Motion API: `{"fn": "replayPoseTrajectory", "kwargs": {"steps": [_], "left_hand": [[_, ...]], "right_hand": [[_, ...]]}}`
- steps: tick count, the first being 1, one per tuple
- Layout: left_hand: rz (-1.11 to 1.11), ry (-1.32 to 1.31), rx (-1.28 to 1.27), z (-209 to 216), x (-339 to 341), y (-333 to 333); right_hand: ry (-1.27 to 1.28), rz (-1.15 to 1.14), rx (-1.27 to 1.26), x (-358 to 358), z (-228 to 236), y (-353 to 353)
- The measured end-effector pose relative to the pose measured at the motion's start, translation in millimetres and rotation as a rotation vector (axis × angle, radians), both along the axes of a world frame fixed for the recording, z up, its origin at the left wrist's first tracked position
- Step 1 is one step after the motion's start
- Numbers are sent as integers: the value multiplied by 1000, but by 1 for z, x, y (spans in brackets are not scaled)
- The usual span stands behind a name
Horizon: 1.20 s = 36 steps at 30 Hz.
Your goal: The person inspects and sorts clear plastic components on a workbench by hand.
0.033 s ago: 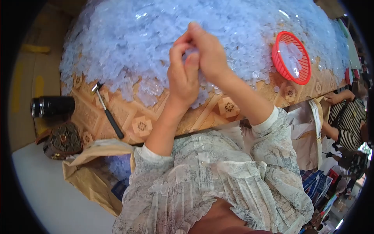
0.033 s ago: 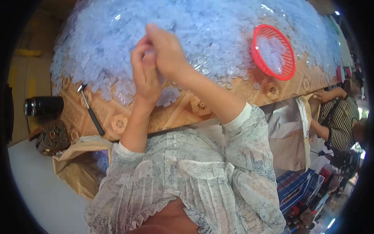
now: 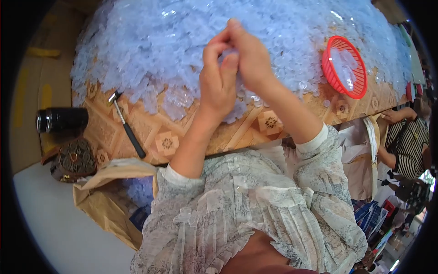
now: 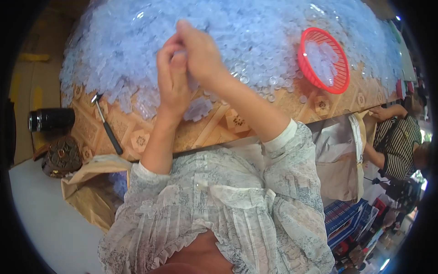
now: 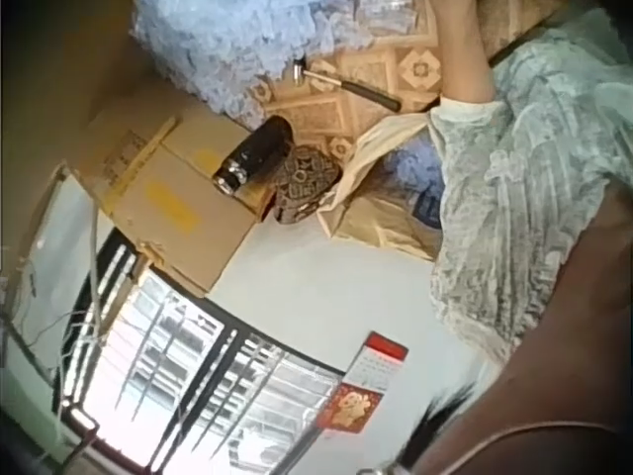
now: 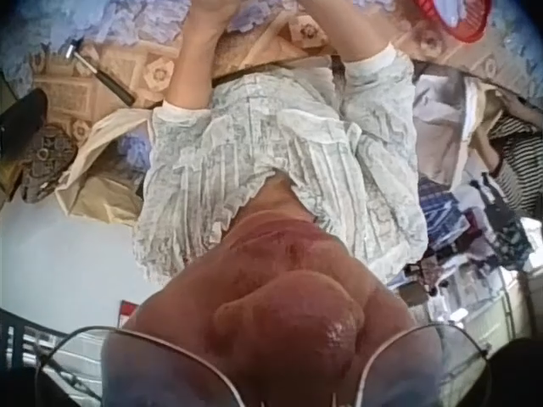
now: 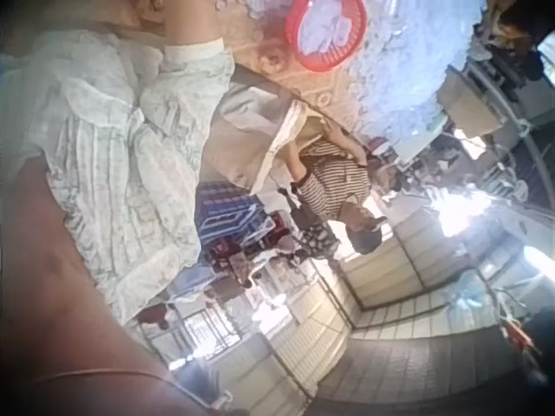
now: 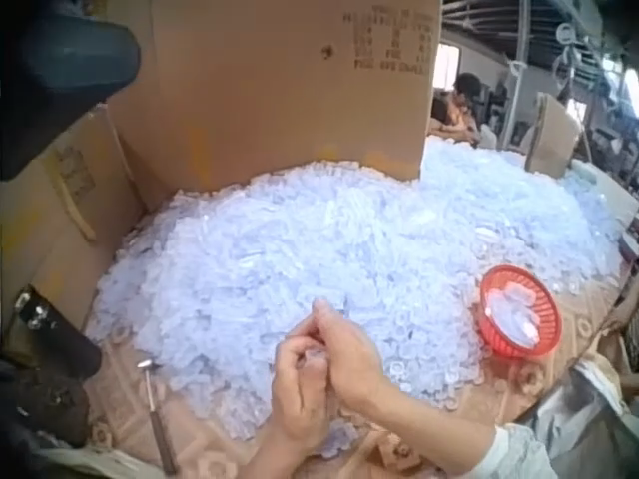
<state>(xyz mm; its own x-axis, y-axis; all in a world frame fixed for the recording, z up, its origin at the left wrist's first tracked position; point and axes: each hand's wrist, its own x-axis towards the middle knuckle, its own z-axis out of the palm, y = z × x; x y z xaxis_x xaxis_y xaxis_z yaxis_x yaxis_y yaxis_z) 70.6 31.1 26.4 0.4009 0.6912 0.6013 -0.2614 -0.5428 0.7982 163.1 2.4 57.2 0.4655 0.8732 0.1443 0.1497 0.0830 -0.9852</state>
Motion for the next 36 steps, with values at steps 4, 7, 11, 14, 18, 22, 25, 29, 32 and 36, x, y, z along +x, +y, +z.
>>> {"fn": "replayPoseTrajectory", "kwargs": {"steps": [4, 7, 11, 14, 18, 22, 25, 29, 32, 36], "left_hand": [[-120, 241, -297, 20, -16, 9], [-168, 324, -427, 34, -48, 15], [-276, 607, -534, 35, -84, 6], [-268, 718, -215, 19, -82, -9], [-183, 962, 58, 14, -78, -29], [-239, 1019, 32, 14, -74, -36], [-184, 813, 136, 13, -75, -31], [-239, 576, -369, 23, -99, -36], [-6, 578, -271, 48, -119, -48], [438, 833, 25, 61, -173, -71]], "right_hand": [[794, 342, -50, 34, 4, -9], [102, 2, -3, 41, 0, -41], [-322, 226, -345, 21, -20, -100], [-617, 280, -361, -14, -18, -115], [-867, 202, -150, -15, -39, -100], [-902, 269, -208, -10, -37, -96], [-635, 216, -45, -8, -28, -96], [25, 354, 43, -24, -9, -89], [488, 559, 112, -54, -12, -79], [727, 771, 71, -121, -18, -68]]}}
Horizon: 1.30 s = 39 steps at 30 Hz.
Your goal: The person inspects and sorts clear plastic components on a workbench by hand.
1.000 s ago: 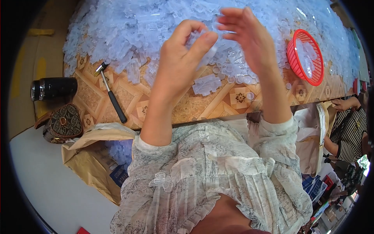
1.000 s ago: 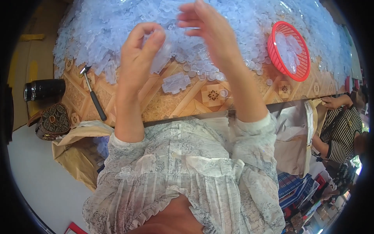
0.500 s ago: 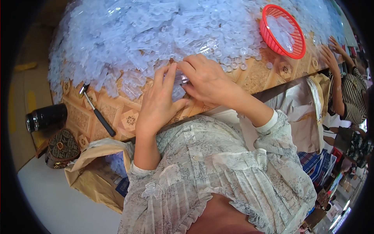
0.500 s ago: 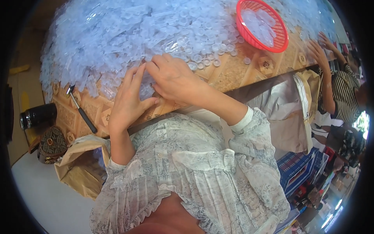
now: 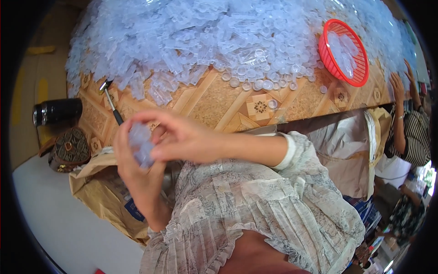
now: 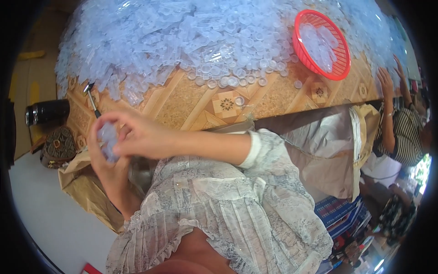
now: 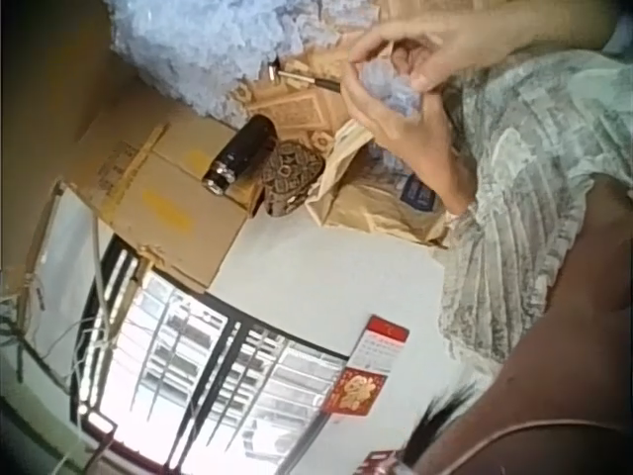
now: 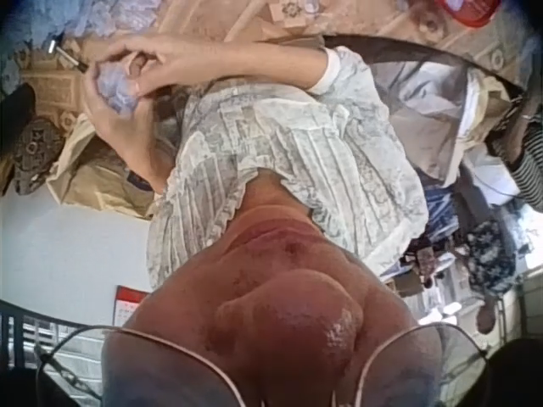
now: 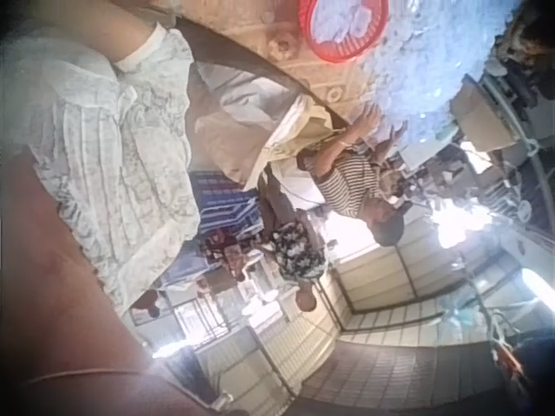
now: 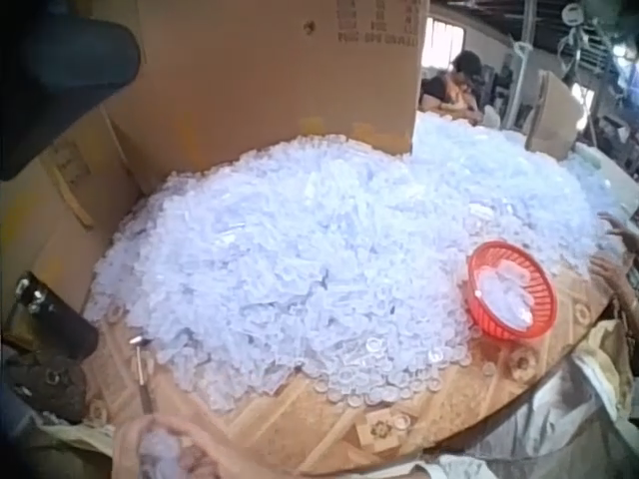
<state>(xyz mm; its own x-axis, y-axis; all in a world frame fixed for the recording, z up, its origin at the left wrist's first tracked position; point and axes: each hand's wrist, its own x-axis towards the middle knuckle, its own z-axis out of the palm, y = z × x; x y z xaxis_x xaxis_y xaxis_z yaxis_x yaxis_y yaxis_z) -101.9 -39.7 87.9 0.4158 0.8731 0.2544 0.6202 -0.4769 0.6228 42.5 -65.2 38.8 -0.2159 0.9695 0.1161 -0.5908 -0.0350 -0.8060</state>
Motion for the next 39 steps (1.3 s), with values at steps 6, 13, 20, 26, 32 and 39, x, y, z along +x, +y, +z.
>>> {"fn": "replayPoseTrajectory", "kwargs": {"steps": [6, 13, 20, 26, 32, 39], "left_hand": [[458, 540, 8, 47, -99, -46], [551, 446, 344, 48, -76, -27], [-47, -159, 115, -35, 99, 53], [-121, 19, 454, -71, 189, 81], [-96, -86, 399, -70, 190, 97], [-131, -719, -535, -35, 163, 90]], "right_hand": [[-150, 497, 129, -88, 16, 17], [-569, 60, 353, -37, 17, 19], [-1251, -933, -8, 141, -9, 13], [-1773, -1098, -133, 217, -25, -6], [-1752, -1090, -118, 242, -32, -9], [-1442, -1008, -35, 208, -10, 8]]}}
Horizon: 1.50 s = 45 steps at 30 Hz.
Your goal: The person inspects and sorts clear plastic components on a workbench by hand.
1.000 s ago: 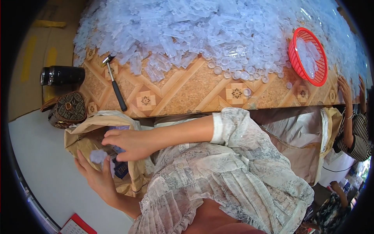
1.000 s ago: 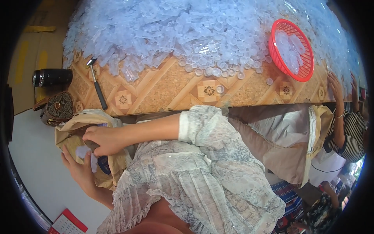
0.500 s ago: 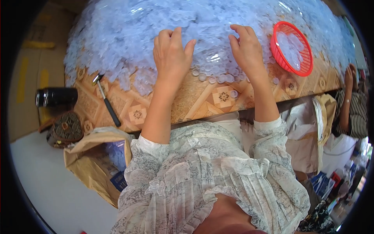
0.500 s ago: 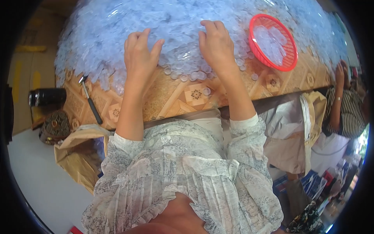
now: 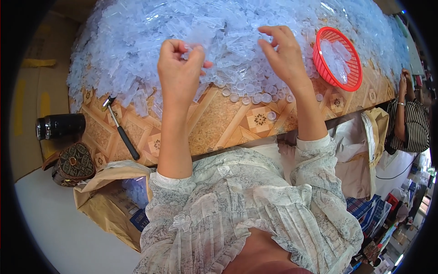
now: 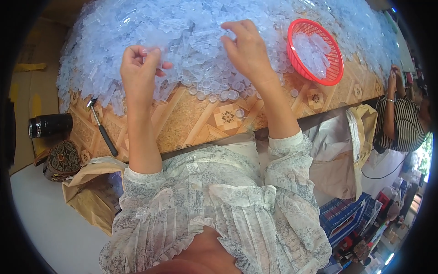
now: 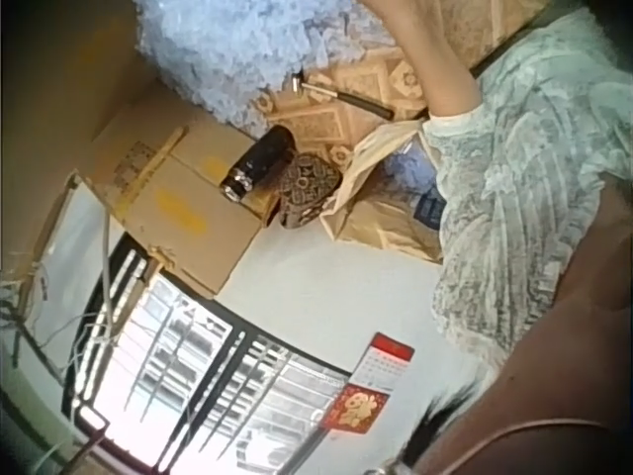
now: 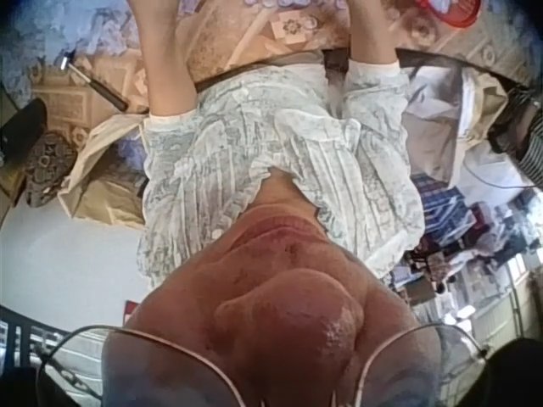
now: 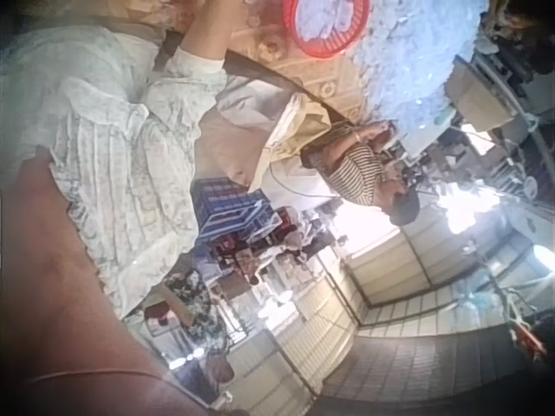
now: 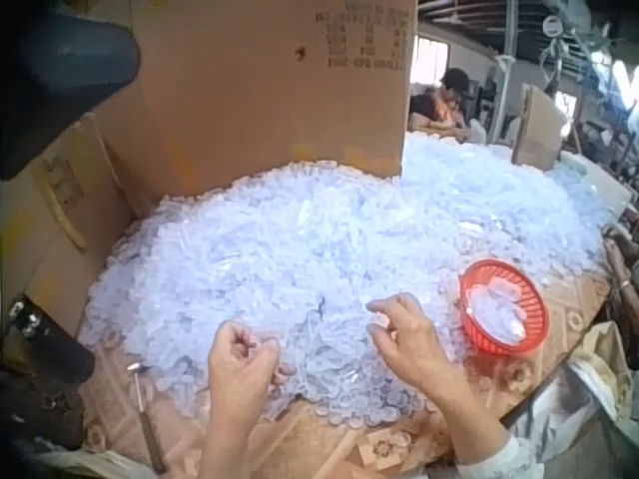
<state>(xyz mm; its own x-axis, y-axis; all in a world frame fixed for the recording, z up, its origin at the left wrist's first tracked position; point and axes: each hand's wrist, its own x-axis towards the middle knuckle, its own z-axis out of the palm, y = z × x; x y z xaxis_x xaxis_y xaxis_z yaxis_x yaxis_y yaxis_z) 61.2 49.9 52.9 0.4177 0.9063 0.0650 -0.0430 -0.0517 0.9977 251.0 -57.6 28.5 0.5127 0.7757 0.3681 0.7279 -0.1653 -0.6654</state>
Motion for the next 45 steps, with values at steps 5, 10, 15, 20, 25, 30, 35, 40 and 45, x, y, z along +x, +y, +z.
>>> {"fn": "replayPoseTrajectory", "kwargs": {"steps": [5, 10, 15, 20, 25, 30, 35, 40, 45], "left_hand": [[-191, -150, -333, -2, -7, -19], [-370, -165, -483, -20, -9, -22], [-445, -367, -647, -23, -9, -18], [-467, -456, -702, -26, -3, -18], [-448, -436, -662, -23, 1, -25], [-521, -468, -717, -27, -2, -25], [-619, -492, -741, -31, -2, -29], [-592, -541, -713, -34, -6, -29], [-514, -567, -727, -33, -9, -27]], "right_hand": [[-155, 124, 10, -11, -8, 21], [-19, 69, -219, -2, 0, 23], [91, -14, -173, 10, -8, 15], [330, -43, -29, -2, -7, 3], [1059, 111, 173, -15, 9, -7], [1242, 173, 367, -37, 13, -7], [949, 219, 574, -49, -11, -8], [870, 327, 475, -48, -16, -16], [1209, 461, 239, -44, 8, -24]]}}
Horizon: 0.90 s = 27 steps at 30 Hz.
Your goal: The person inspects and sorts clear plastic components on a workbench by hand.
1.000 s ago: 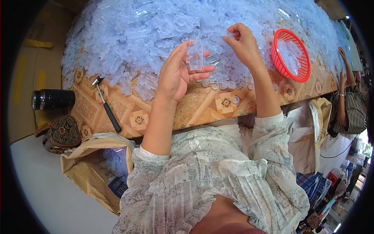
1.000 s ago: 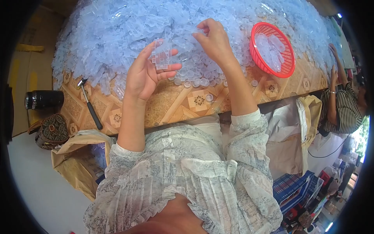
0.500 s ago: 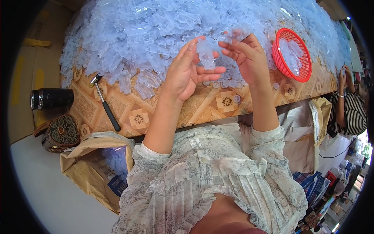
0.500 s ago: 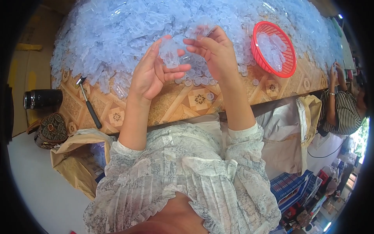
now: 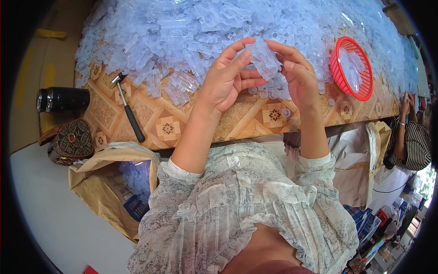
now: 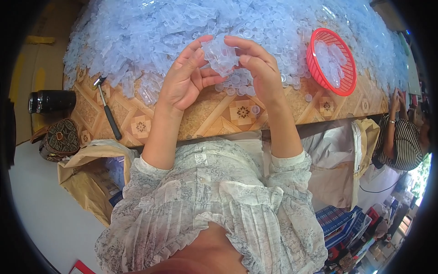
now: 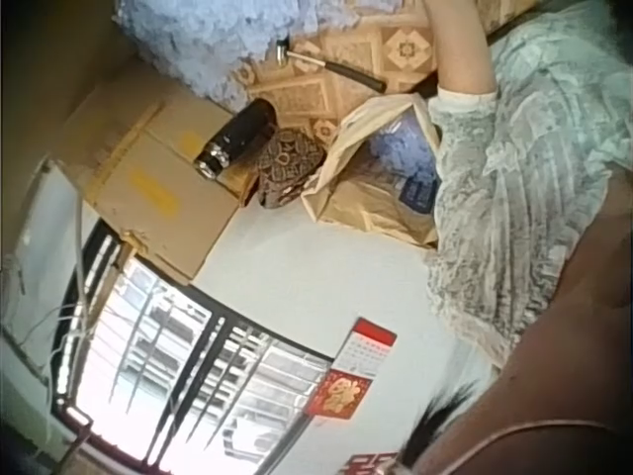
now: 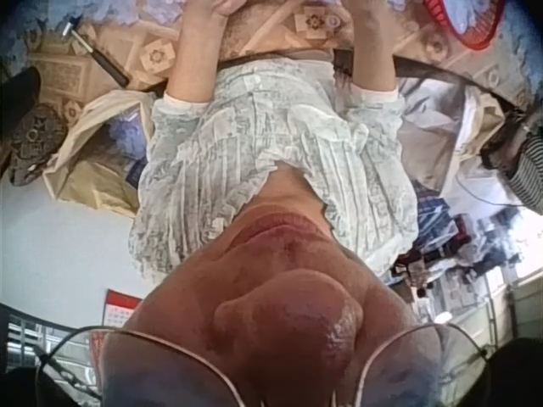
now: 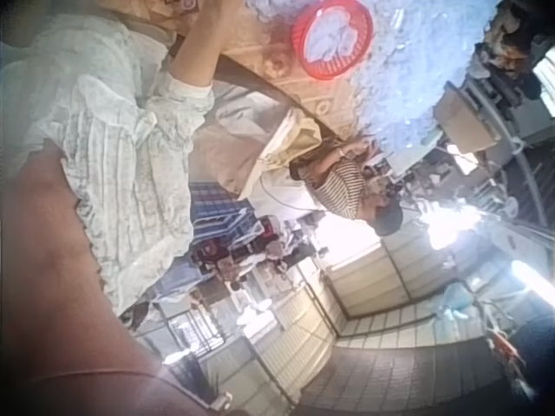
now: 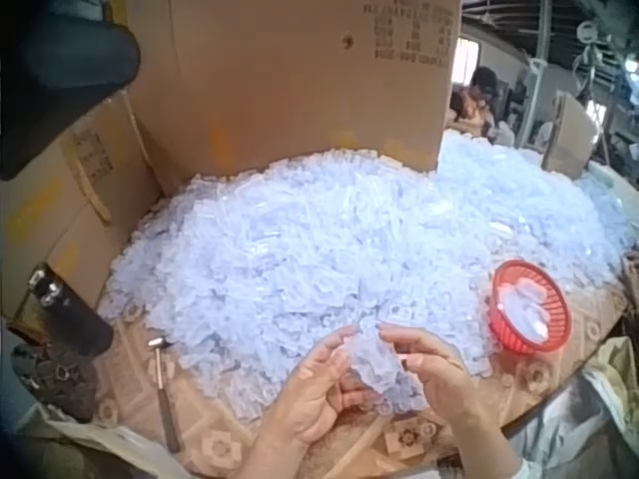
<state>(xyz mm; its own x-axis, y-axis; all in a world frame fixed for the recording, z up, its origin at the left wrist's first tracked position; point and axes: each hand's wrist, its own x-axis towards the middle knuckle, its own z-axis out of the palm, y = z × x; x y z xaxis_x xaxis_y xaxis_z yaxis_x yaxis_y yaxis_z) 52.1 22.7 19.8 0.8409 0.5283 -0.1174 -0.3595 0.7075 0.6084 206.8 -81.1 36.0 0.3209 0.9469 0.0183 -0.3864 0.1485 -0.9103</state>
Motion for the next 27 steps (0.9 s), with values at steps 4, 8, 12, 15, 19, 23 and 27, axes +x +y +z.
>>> {"fn": "replayPoseTrajectory", "kwargs": {"steps": [4, 8, 12, 15, 19, 23, 27], "left_hand": [[-14, -6, 16, -5, 2, -1], [1, 58, 76, -7, 2, 1], [15, 93, 86, -1, 2, -4], [15, 120, 136, -2, 2, -5], [20, 118, 107, -1, 5, -8], [57, 160, 64, -1, 8, -6], [68, 137, 3, -1, 5, 0]], "right_hand": [[-480, -195, -154, -17, 2, 1], [-462, -171, -160, -23, 6, 0], [-285, -286, -61, -30, -2, 1], [-324, -335, -52, -31, -8, -2], [-455, -338, -130, -31, -8, -5], [-411, -268, -169, -30, -3, -3], [-269, -222, -111, -26, 1, 0]]}}
